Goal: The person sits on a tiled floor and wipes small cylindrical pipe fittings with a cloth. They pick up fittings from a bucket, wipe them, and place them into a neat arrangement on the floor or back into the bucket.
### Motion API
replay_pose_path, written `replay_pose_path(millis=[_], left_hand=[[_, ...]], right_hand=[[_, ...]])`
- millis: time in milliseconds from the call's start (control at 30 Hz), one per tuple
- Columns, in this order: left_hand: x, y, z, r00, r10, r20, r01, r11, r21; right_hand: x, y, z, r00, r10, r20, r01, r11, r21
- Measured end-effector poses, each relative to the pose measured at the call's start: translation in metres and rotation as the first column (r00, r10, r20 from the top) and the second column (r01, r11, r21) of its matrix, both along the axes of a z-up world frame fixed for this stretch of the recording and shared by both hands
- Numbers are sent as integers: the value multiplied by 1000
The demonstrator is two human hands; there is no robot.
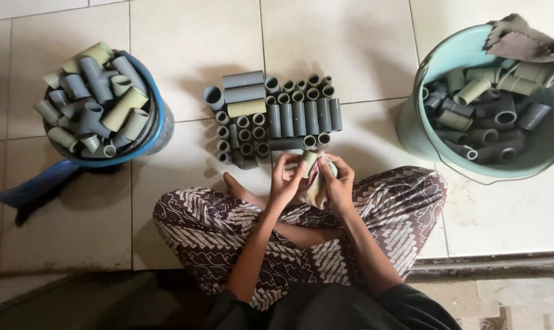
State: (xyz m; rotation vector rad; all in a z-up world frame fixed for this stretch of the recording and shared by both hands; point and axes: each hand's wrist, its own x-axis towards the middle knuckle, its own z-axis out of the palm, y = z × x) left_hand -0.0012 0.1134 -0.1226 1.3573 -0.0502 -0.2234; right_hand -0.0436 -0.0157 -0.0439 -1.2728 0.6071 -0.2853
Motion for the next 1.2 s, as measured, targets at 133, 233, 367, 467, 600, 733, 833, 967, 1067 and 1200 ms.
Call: replay_pose_path(millis=[133, 233, 367, 467, 600, 733, 833, 967, 1067, 1200], left_hand=[[-16, 0, 16, 971, 21, 239, -101, 940, 327], [-20, 1, 31, 968, 49, 248, -123, 948, 294], [-24, -4, 47, 978, 43, 205, -83, 977, 194], [-28, 2, 54, 985, 13, 170, -38, 989, 145], [-15, 14, 26, 961, 35, 274, -104, 964, 243], [-11, 12, 31, 982, 54, 183, -77, 990, 121], [-17, 11, 20, 991, -9, 133, -11, 989, 147], [-10, 13, 5, 973, 60, 222, -104, 976, 193], [-16, 5, 26, 979, 21, 200, -52, 987, 153], [-20, 7, 44, 963, -27, 268, -35, 974, 224]], right_hand=[[1, 5, 19, 999, 10, -39, -8, 999, 37], [-5, 7, 12, 998, 30, -61, -28, 999, 35], [-4, 6, 7, 999, 48, -8, -48, 998, 37], [-7, 0, 4, 994, 108, 26, -108, 994, -17], [-17, 10, 9, 946, 318, 60, -314, 947, -74], [-6, 12, 12, 995, 9, 97, -2, 997, -72], [-8, 5, 7, 987, 107, 119, -92, 988, -121], [-17, 9, 4, 981, 173, 91, -156, 974, -166], [-7, 6, -1, 991, 58, 125, -37, 987, -159], [-8, 5, 1, 980, 129, 150, -103, 980, -168]])
